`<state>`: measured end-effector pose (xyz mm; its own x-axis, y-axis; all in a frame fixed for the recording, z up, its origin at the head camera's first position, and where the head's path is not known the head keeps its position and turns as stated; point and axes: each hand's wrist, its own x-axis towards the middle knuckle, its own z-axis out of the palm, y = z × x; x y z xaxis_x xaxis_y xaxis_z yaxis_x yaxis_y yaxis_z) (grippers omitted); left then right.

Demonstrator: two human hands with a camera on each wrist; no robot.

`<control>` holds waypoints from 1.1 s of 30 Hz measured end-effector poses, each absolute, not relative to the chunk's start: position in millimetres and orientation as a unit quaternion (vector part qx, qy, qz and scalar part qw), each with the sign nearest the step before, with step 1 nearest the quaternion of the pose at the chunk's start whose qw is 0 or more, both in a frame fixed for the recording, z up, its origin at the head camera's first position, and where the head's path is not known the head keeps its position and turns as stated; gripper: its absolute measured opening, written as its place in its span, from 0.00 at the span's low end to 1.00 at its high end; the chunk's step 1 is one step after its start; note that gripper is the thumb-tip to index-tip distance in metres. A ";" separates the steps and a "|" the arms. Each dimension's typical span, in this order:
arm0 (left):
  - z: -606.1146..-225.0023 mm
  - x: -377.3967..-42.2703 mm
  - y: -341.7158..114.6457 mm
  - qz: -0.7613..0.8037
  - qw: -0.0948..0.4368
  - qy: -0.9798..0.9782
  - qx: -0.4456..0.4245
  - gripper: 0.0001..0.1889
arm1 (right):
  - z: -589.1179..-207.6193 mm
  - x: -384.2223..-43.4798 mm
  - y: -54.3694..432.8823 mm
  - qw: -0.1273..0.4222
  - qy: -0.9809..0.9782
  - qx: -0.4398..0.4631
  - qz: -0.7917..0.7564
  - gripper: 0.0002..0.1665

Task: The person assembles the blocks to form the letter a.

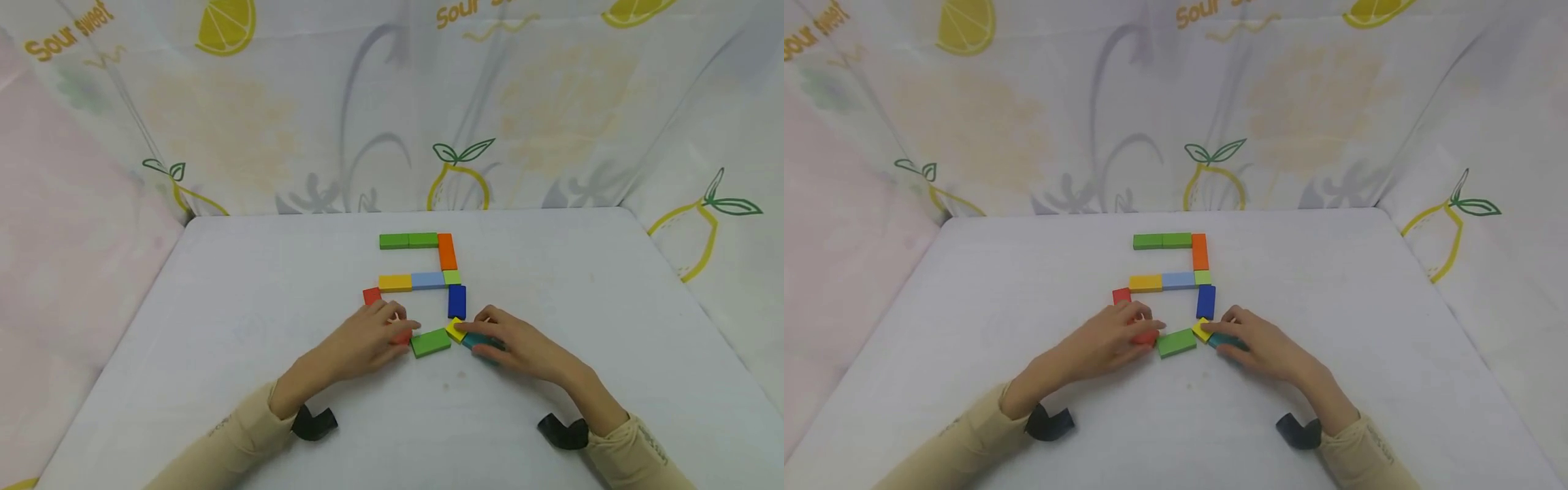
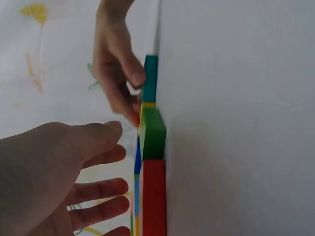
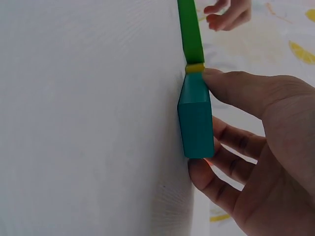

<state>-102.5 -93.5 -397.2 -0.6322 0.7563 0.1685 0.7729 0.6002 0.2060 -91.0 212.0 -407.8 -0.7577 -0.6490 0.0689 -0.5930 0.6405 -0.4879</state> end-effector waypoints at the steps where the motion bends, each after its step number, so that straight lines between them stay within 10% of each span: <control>1: -397.3 -97.1 -89.2 -0.110 0.017 -0.893 -0.436 0.20 | -407.5 -91.2 212.2 0.056 0.903 -0.345 -0.249 0.22; 33: -404.6 -79.0 -77.9 -0.051 -0.015 -0.890 -0.452 0.26 | -406.9 -97.0 223.1 0.051 0.914 -0.296 -0.272 0.25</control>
